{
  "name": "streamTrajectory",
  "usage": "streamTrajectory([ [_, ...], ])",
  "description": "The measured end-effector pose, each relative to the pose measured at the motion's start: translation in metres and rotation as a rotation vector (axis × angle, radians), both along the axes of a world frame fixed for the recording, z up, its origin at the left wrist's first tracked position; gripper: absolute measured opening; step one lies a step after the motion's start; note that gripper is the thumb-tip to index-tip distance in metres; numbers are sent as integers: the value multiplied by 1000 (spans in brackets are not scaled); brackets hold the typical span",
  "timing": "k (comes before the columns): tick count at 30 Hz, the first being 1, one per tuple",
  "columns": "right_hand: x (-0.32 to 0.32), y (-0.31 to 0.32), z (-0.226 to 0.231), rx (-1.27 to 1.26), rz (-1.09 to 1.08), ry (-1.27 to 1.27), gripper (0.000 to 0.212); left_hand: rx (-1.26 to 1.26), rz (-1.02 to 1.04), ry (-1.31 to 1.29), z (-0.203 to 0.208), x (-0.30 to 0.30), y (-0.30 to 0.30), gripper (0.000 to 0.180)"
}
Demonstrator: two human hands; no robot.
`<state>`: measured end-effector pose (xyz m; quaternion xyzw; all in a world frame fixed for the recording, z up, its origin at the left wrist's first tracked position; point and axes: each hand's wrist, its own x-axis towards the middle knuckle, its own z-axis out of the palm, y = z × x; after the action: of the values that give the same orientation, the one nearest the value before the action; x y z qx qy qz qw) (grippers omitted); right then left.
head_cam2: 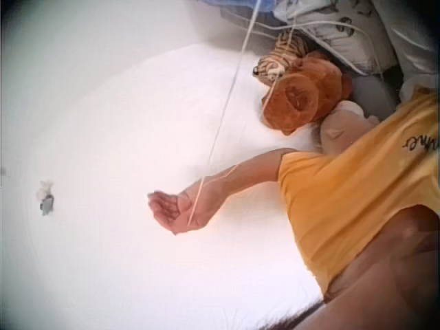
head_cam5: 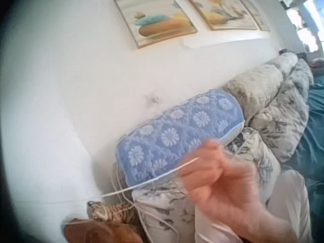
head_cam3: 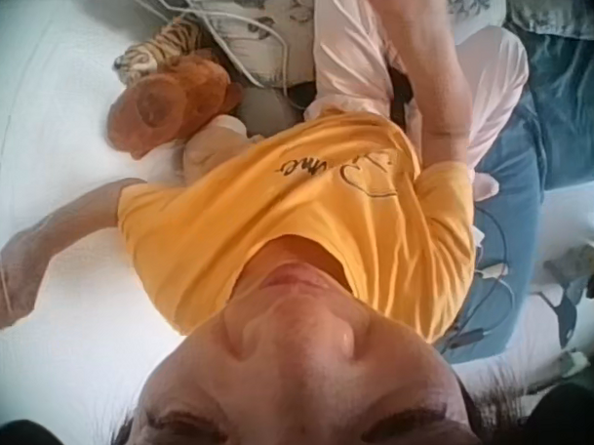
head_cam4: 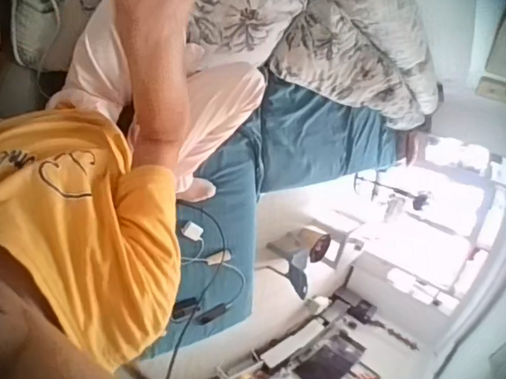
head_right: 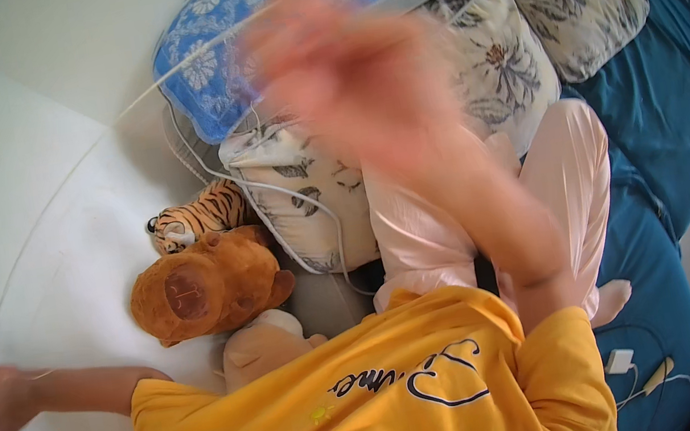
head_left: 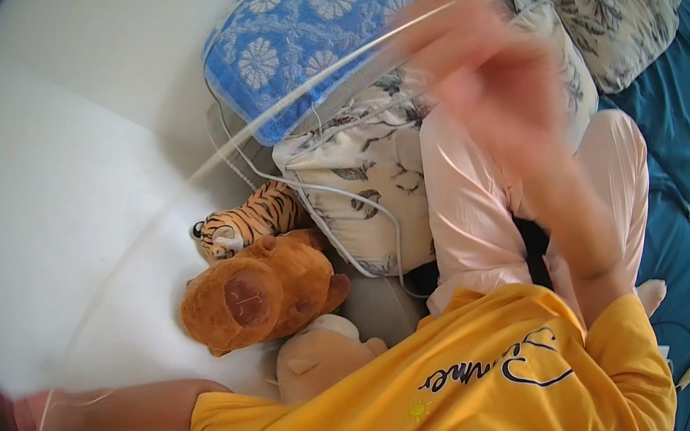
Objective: The person sits on the floor and sews a blue floral pillowcase onto a pillow by hand using a needle and thread. They repeatedly insert the needle and pull the thread through the fabric to secure the cover.
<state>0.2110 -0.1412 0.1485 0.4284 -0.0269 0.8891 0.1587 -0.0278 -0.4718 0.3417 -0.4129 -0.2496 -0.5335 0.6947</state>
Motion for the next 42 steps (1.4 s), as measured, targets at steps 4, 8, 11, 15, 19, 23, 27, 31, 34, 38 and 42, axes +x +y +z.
streamTrajectory([
  [4,171,169,-44,56,-458,-144,9,-1211,-167,-190,-80,47,72,62],
  [8,539,323,-96,-396,-1536,-136,21,-1470,-730,-471,-143,22,170,26],
  [11,503,331,-131,-121,-2060,-724,21,-1134,-552,-882,-191,-15,233,26],
  [15,258,288,-117,360,-2069,-1040,21,-893,-88,-1140,-272,-90,283,62],
  [19,13,148,-69,682,-1684,-1070,13,-931,-143,-1315,-294,-122,312,82],
  [23,-101,100,-79,930,-1591,-1063,9,-920,-304,-1388,-290,-132,320,68],
  [27,-165,84,-81,1213,-1800,-1033,10,-841,-351,-1398,-294,-127,315,57],
  [31,-195,80,-79,1399,-2063,-867,11,-790,-530,-1412,-308,-132,311,52],
  [34,-201,82,-85,1485,-2093,-882,12,-860,-650,-1355,-300,-122,305,44],
  [38,-211,94,-93,1537,-2171,-875,12,-751,-1044,-1353,-313,-140,310,30],
  [42,-211,93,-90,1590,-2178,-871,13,-746,-821,-1297,-315,-135,310,22],
])
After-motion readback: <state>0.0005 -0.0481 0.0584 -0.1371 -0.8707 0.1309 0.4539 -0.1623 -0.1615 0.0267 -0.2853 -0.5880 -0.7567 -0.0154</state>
